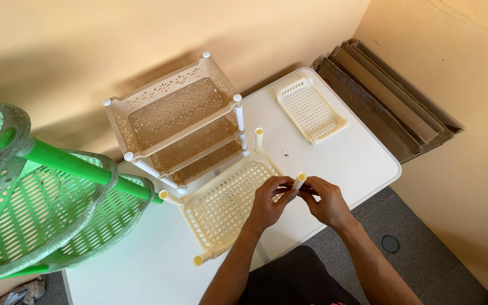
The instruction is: The person assembles a three-tier plastic storage rack by inserting white plastic poles into the corner sockets of beige trays and stacking them. The person handles trays and poles one at a time, aligning and pressing poles into place, then stacking completed tiers on a white table.
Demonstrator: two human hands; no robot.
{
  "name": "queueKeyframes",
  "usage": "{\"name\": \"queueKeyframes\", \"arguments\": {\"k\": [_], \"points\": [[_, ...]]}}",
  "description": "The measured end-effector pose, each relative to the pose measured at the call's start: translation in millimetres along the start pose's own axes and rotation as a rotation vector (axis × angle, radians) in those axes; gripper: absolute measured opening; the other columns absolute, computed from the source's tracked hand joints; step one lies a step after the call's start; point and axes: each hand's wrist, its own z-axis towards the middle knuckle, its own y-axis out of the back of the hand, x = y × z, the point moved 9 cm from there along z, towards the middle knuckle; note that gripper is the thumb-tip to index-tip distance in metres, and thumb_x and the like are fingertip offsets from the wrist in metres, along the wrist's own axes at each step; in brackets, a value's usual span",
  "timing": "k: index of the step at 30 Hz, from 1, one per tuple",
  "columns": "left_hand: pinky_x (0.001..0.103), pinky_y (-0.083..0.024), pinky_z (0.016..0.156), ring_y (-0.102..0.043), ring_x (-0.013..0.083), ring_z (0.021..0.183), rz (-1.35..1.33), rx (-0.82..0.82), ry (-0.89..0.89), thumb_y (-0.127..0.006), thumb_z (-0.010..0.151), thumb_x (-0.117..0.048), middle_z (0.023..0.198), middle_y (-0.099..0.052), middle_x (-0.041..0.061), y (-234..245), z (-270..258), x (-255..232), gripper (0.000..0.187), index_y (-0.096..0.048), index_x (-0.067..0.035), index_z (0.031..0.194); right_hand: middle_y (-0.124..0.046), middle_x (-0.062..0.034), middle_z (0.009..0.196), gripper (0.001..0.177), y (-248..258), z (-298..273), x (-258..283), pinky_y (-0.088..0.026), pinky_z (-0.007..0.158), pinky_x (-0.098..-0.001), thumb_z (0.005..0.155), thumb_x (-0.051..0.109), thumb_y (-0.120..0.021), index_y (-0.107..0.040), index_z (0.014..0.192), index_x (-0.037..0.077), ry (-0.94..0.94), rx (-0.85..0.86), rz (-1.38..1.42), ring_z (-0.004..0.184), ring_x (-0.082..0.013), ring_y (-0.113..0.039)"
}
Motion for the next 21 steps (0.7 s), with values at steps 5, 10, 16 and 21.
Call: {"name": "queueKeyframes", "arguments": {"k": [5, 10, 16, 21], "points": [[0.038, -0.061, 0.098, -0.074, 0.0253, 0.107, 0.037, -0.002, -0.109, -0.071, 0.093, 0.000, 0.114, -0.072, 0.013, 4, -5, -13, 0.024, -0.067, -0.001, 0.117, -0.075, -0.0116, 0.105, 0.025, 0, 1, 2, -0.067, 0.080, -0.0372, 0.088, 0.006, -0.072, -0.068, 0.113, 0.000, -0.031, 0.043, -0.015, 0.097, -0.0241, -0.078], [0.040, -0.056, 0.086, -0.070, 0.0293, 0.097, 0.249, -0.024, -0.043, -0.082, 0.080, -0.008, 0.106, -0.070, 0.015, -5, -6, -9, 0.037, -0.062, 0.001, 0.110, -0.076, -0.0104, 0.102, 0.027, 3, 5, 12, -0.067, 0.082, -0.0380, 0.087, 0.010, -0.076, -0.069, 0.113, 0.003, -0.064, 0.099, -0.053, 0.096, -0.0241, -0.079], [0.040, -0.056, 0.085, -0.067, 0.0295, 0.099, 0.407, -0.154, -0.219, -0.083, 0.085, -0.010, 0.099, -0.070, 0.011, -6, -8, -17, 0.025, -0.068, -0.002, 0.104, -0.065, -0.0174, 0.132, 0.054, 31, 5, 59, -0.059, 0.093, -0.0430, 0.087, 0.006, -0.070, -0.054, 0.137, -0.003, 0.218, 0.039, 0.197, 0.118, -0.0329, -0.065], [0.037, -0.058, 0.077, -0.067, 0.0232, 0.093, 0.362, -0.141, -0.119, -0.084, 0.089, -0.020, 0.098, -0.070, 0.009, -5, -9, -1, 0.027, -0.070, -0.003, 0.105, -0.080, -0.0070, 0.113, 0.031, 20, 10, 36, -0.060, 0.094, -0.0378, 0.088, 0.003, -0.070, -0.072, 0.119, 0.007, 0.005, 0.127, 0.205, 0.110, -0.0230, -0.077]]}}
